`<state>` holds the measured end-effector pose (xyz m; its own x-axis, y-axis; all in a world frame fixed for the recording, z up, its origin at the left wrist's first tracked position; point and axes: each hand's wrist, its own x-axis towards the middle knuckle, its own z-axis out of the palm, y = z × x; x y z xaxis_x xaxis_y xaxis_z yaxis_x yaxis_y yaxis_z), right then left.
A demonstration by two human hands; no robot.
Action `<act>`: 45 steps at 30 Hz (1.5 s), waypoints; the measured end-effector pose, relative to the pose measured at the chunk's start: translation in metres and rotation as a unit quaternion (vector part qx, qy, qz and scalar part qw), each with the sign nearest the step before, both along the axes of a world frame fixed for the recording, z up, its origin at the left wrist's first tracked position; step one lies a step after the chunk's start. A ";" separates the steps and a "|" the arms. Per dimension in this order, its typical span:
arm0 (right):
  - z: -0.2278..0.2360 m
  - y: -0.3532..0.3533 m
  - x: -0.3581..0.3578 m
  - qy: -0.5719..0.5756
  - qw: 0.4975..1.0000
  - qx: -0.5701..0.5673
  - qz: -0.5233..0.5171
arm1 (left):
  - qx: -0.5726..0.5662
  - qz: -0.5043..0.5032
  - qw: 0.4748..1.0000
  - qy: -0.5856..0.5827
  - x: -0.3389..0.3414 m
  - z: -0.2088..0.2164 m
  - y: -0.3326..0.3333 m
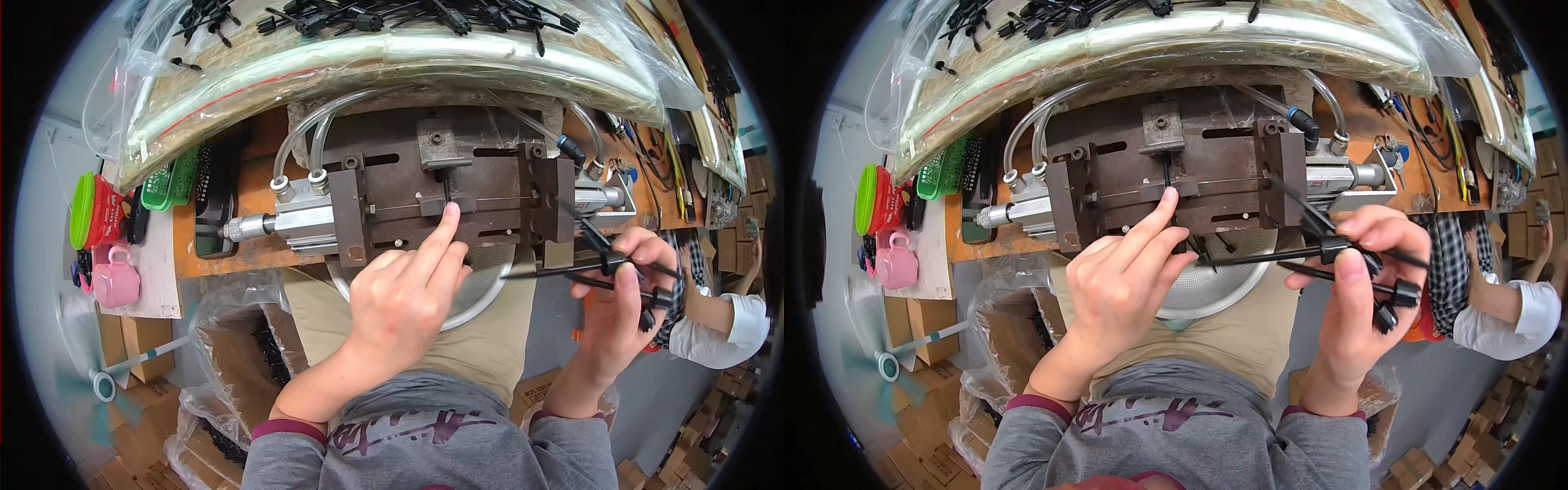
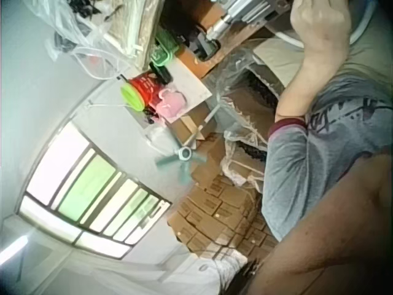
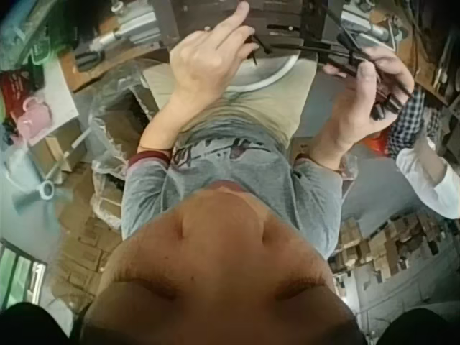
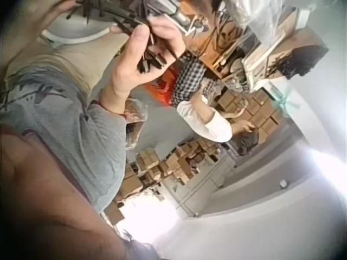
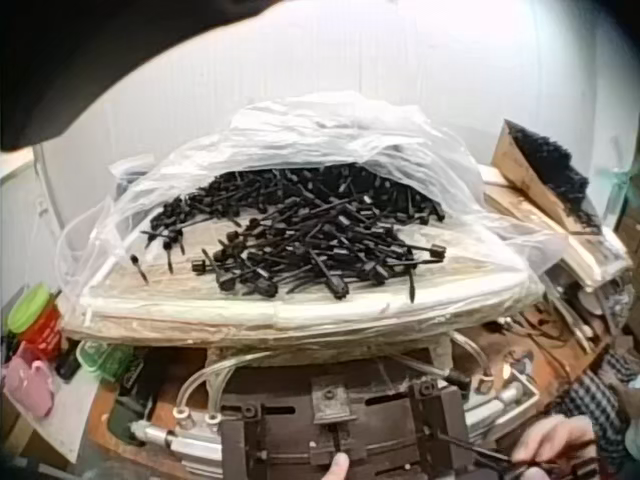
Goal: The person is manually assembling small black plastic components using a pneumatic jig.
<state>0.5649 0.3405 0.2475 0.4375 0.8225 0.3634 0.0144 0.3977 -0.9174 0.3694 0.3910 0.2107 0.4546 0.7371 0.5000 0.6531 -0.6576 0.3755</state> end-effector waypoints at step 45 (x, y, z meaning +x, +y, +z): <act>-0.018 0.008 -0.012 0.129 0.981 -0.063 0.132 | 0.024 -0.041 0.999 0.004 -0.004 -0.007 0.003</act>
